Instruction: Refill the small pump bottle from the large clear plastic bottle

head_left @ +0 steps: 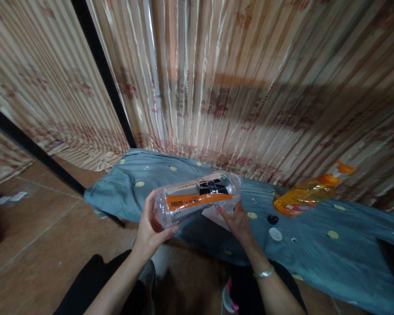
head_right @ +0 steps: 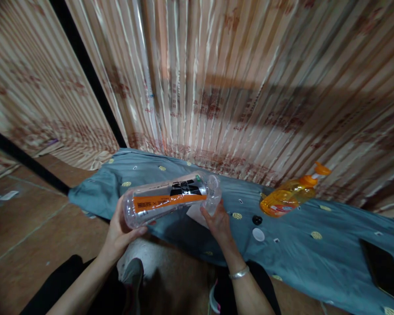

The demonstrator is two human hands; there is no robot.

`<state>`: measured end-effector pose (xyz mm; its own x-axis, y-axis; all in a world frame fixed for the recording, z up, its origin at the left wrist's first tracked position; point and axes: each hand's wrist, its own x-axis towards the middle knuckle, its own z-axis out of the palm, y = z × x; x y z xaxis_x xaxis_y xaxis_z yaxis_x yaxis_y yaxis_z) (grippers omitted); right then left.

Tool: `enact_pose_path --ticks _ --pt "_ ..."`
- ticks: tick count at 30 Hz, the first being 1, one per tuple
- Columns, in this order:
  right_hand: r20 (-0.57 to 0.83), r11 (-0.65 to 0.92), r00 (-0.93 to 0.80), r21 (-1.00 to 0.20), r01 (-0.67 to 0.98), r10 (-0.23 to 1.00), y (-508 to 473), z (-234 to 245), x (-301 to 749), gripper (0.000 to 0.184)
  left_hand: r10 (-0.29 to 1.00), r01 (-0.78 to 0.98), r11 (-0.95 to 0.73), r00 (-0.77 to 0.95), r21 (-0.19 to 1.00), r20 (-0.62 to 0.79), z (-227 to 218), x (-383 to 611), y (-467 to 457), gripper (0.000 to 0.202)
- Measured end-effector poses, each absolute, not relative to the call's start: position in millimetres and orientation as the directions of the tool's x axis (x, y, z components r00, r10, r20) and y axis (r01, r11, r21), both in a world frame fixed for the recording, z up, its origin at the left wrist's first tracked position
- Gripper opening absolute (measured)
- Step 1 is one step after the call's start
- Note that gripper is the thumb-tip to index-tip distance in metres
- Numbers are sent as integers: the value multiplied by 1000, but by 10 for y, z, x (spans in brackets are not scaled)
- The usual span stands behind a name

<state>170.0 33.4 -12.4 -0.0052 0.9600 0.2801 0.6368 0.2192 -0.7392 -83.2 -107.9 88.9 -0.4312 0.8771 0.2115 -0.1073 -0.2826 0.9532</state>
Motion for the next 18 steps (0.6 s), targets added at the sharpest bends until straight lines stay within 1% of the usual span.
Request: enact_pose_path --ticks 4,10,14,18 --pt "263 191 15 -739 646 965 340 -147 1696 48 858 -101 -319 -454 942 241 844 -798 -1068 102" --pt "275 204 3 -718 665 961 349 -191 1703 56 831 -13 -382 -442 924 337 896 -795 -1044 107" --pt "284 220 -10 -720 658 959 345 -197 1716 54 821 48 -388 -435 920 369 932 -805 -1048 103" --pt "301 226 8 -732 643 954 346 -190 1726 54 820 66 -390 -429 918 379 935 -811 -1050 102"
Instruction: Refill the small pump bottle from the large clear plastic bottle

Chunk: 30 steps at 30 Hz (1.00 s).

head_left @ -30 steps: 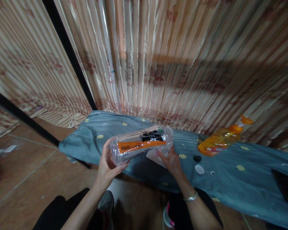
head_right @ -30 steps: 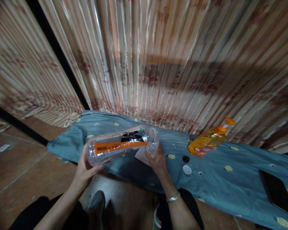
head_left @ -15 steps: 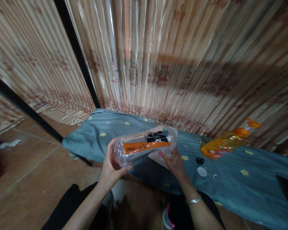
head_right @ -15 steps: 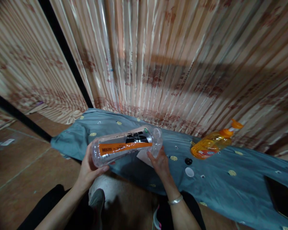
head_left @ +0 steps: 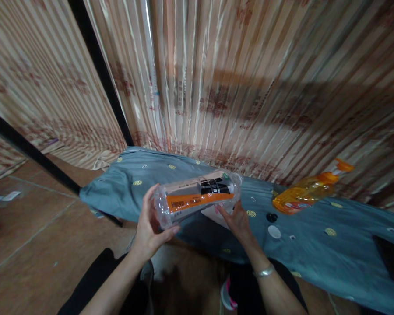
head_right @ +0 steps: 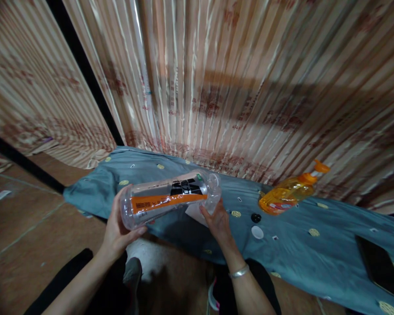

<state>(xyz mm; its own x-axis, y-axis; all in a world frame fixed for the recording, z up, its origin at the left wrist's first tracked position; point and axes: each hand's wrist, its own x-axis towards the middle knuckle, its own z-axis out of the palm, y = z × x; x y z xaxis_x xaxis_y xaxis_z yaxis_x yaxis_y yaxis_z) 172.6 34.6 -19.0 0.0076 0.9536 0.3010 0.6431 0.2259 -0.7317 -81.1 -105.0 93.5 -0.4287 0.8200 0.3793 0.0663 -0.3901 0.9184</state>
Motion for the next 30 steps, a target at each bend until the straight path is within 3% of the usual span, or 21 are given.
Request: enact_pose_path --ticks 12,30 --pt "283 212 8 -738 641 959 310 -74 1709 45 819 70 -368 -447 927 359 893 -799 -1050 104" --pt "300 224 4 -721 656 954 335 -178 1731 49 774 158 -390 -478 907 416 866 -790 -1014 104"
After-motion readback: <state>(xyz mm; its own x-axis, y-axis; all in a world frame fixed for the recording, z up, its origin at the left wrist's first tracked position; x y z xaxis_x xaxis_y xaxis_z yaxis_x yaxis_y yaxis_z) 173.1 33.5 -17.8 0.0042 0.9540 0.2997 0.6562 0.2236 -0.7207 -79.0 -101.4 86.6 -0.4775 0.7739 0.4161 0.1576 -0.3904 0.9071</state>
